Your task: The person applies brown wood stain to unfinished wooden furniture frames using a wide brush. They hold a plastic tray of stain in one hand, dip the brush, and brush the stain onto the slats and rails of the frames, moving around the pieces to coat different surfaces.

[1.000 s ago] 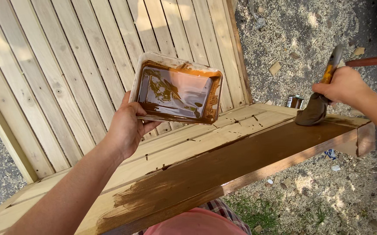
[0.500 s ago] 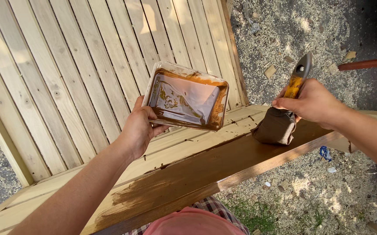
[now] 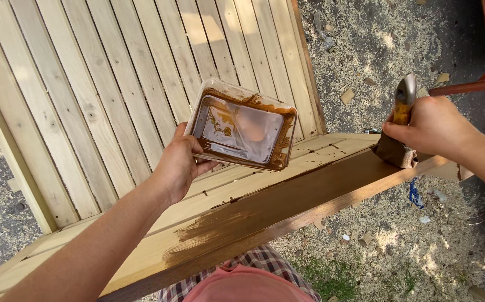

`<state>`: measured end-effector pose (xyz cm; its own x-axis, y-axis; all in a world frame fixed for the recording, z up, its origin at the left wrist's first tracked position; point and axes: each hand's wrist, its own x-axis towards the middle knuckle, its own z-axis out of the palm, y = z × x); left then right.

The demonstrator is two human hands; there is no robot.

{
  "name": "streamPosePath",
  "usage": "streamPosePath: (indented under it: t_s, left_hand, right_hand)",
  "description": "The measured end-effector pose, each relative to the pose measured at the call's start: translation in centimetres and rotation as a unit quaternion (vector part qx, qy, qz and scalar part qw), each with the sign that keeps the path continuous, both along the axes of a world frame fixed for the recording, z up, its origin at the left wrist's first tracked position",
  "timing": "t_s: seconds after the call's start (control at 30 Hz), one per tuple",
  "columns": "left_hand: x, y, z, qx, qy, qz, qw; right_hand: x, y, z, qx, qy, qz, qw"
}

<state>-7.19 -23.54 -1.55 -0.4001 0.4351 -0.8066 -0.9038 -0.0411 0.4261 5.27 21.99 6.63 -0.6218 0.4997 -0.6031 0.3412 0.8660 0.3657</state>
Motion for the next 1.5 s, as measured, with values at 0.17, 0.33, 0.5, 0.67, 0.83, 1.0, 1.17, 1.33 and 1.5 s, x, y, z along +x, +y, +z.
streamPosePath:
  t_s: [0.17,0.33,0.5,0.67,0.83,1.0,1.17,1.33,1.5]
  left_hand:
    - [-0.7,-4.3,0.1,0.017,0.009,-0.007,1.000]
    - [-0.9,-10.0,0.3,0.003,0.007,0.015,1.000]
    - [-1.2,-17.1,0.8,0.009,0.034,0.026,0.999]
    - [-1.6,-23.0,1.5,-0.061,0.035,0.015,0.997]
    - [-1.7,-26.9,2.1,-0.047,0.061,0.019,0.997]
    - [-1.7,-28.6,1.9,-0.036,0.075,0.013,0.996]
    - [-1.2,-29.1,1.4,-0.028,0.046,0.018,0.998]
    - [-1.5,-28.7,1.2,0.001,0.042,0.016,0.999]
    - [-2.0,-28.8,1.2,0.000,0.027,0.023,0.999]
  right_hand:
    - [-1.6,-9.1,2.7,-0.061,0.056,0.013,0.996]
    - [-4.1,-21.8,0.8,-0.146,0.035,0.072,0.986]
    - [-5.2,-33.6,1.8,-0.328,0.147,-0.007,0.933]
    - [-5.8,-42.9,1.5,-0.374,0.169,-0.030,0.911]
    - [-6.2,-51.8,1.3,-0.512,0.250,-0.112,0.814]
    - [-3.9,-50.9,-2.0,-0.507,0.228,-0.334,0.761]
    - [-1.6,-35.4,-1.6,-0.308,0.281,-0.348,0.840]
    - [-2.3,-22.7,3.3,0.040,0.223,-0.178,0.958]
    - [-1.3,-26.8,2.5,0.070,0.089,0.094,0.989]
